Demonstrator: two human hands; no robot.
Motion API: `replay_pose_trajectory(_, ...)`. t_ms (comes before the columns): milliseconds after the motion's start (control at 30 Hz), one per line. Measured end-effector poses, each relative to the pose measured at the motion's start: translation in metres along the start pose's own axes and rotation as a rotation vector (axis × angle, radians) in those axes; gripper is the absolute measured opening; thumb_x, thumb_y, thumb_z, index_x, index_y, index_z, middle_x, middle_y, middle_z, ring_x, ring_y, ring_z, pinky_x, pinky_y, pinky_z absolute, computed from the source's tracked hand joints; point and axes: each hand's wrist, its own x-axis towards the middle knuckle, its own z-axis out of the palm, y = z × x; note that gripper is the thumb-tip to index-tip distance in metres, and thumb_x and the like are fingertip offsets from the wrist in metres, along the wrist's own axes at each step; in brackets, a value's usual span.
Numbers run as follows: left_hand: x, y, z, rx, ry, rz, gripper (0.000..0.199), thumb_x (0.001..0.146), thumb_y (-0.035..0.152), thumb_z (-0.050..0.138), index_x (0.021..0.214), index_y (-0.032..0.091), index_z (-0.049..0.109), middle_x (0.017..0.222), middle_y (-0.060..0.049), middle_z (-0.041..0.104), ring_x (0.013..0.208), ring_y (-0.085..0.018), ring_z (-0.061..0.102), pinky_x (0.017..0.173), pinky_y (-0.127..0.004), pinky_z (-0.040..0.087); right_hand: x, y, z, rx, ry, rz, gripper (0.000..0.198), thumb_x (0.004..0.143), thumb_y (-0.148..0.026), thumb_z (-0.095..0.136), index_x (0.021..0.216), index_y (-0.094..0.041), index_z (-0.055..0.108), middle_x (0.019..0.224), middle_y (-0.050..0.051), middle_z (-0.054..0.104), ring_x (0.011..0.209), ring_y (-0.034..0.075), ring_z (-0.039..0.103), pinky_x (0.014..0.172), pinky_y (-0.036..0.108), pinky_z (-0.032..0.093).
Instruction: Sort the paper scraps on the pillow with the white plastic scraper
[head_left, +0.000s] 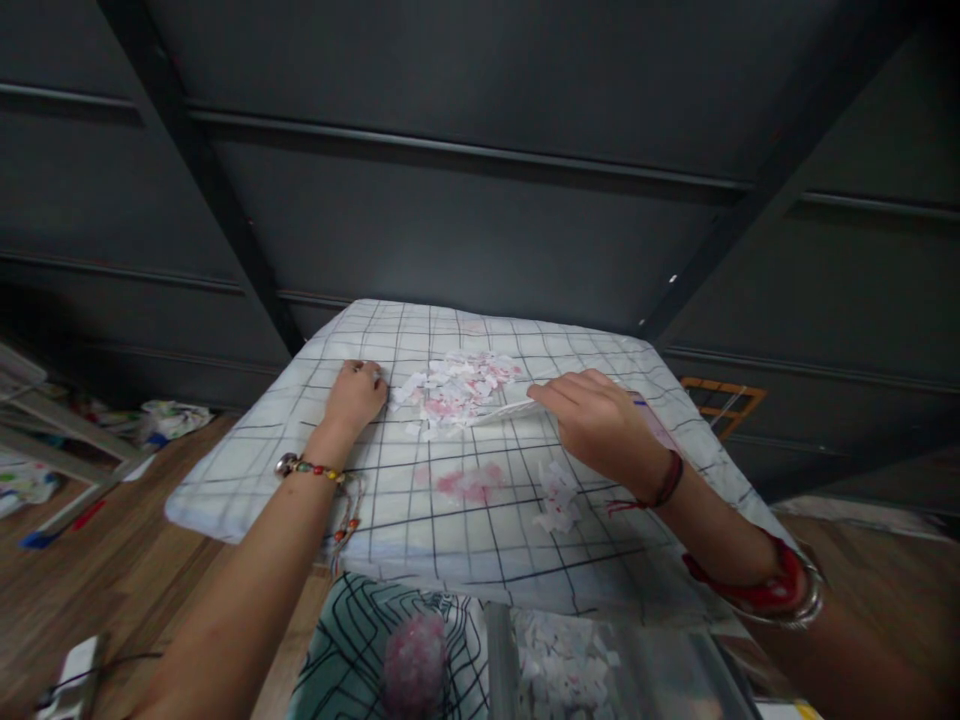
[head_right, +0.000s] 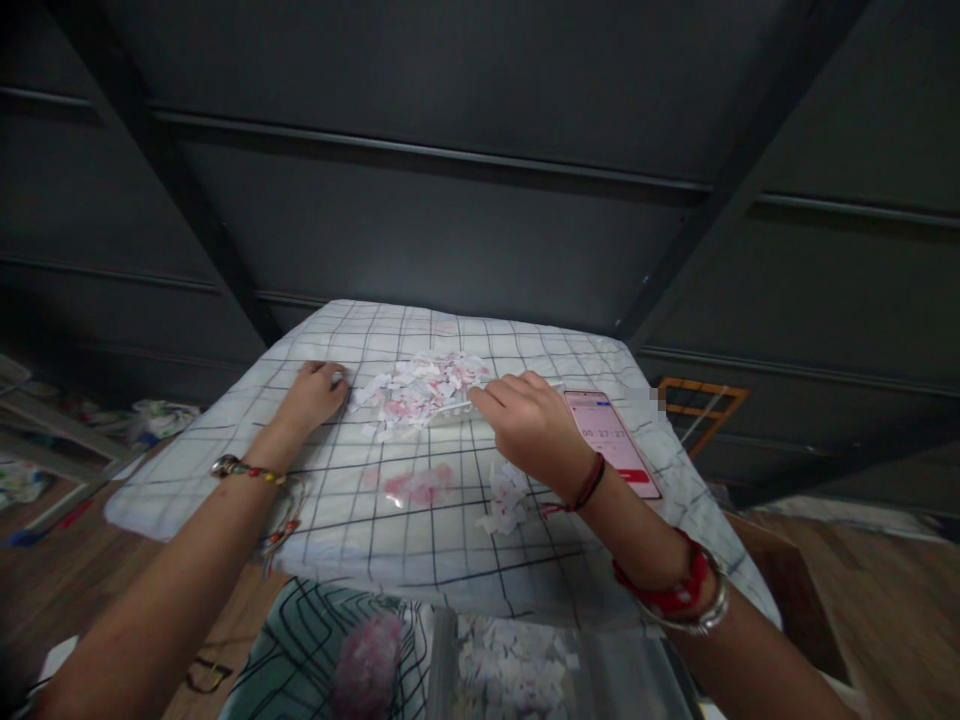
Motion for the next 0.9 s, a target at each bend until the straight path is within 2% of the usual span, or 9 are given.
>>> replay_pose_trajectory(167,0.0016,-0.0015,0.0018,-0.001,0.007,0.001,0.041,0.084,0.021,0.039,0.114,0.008,0.063,0.109,-0.017,0.059,0.115,-0.027,0.051,0.103,-0.037,0.041,-0.0064,0.0027,-0.0063,0.079,-0.028,0.028,0.035,0.073,0.005,0.039,0.082,-0.015,0.066,0.072,0.004,0.066,0.067,0.017,0.053,0.067,0.030,0.036)
replay_pose_trajectory(267,0.0020,-0.0021,0.0024,0.002,0.009,0.004,0.040,0.084,0.022,0.039,0.113,0.009,0.063,0.108,-0.016,0.059,0.114,-0.027,0.051,0.102,-0.038,0.042,-0.0066,0.0032,-0.0074,0.056,-0.015,0.060,0.035,0.075,0.004,0.038,0.084,-0.016,0.066,0.074,0.005,0.066,0.069,0.018,0.054,0.069,0.031,0.037)
replay_pose_trajectory(400,0.0016,-0.0018,0.0024,0.006,0.008,0.012,0.040,0.084,0.022,0.038,0.112,0.007,0.063,0.108,-0.017,0.059,0.116,-0.028,0.050,0.103,-0.037,0.042,-0.0016,-0.0019,-0.0013,0.009,0.010,0.036,0.035,0.077,0.003,0.038,0.086,-0.016,0.066,0.074,0.005,0.067,0.069,0.018,0.054,0.069,0.031,0.037)
replay_pose_trajectory(633,0.0020,-0.0019,0.0031,-0.011,0.011,0.012,0.039,0.082,0.021,0.039,0.110,0.010,0.063,0.107,-0.016,0.059,0.115,-0.027,0.050,0.102,-0.038,0.042,-0.0031,-0.0041,-0.0046,0.123,-0.063,0.067,0.035,0.073,0.004,0.039,0.082,-0.017,0.065,0.075,0.004,0.067,0.071,0.017,0.055,0.071,0.030,0.038)
replay_pose_trajectory(800,0.0017,-0.0014,0.0039,-0.001,0.016,0.011,0.040,0.083,0.021,0.039,0.111,0.007,0.064,0.107,-0.017,0.059,0.115,-0.028,0.050,0.102,-0.037,0.042,-0.0040,-0.0009,-0.0051,0.082,-0.016,0.092,0.034,0.075,0.003,0.039,0.086,-0.015,0.066,0.075,0.006,0.067,0.069,0.018,0.055,0.069,0.031,0.038)
replay_pose_trajectory(900,0.0020,-0.0026,0.0055,-0.011,0.035,-0.005,0.040,0.082,0.022,0.040,0.112,0.009,0.064,0.109,-0.017,0.058,0.110,-0.027,0.053,0.100,-0.038,0.044,-0.0041,-0.0013,-0.0041,0.092,-0.058,0.080,0.035,0.073,0.003,0.039,0.084,-0.016,0.066,0.074,0.005,0.067,0.069,0.018,0.055,0.069,0.031,0.038)
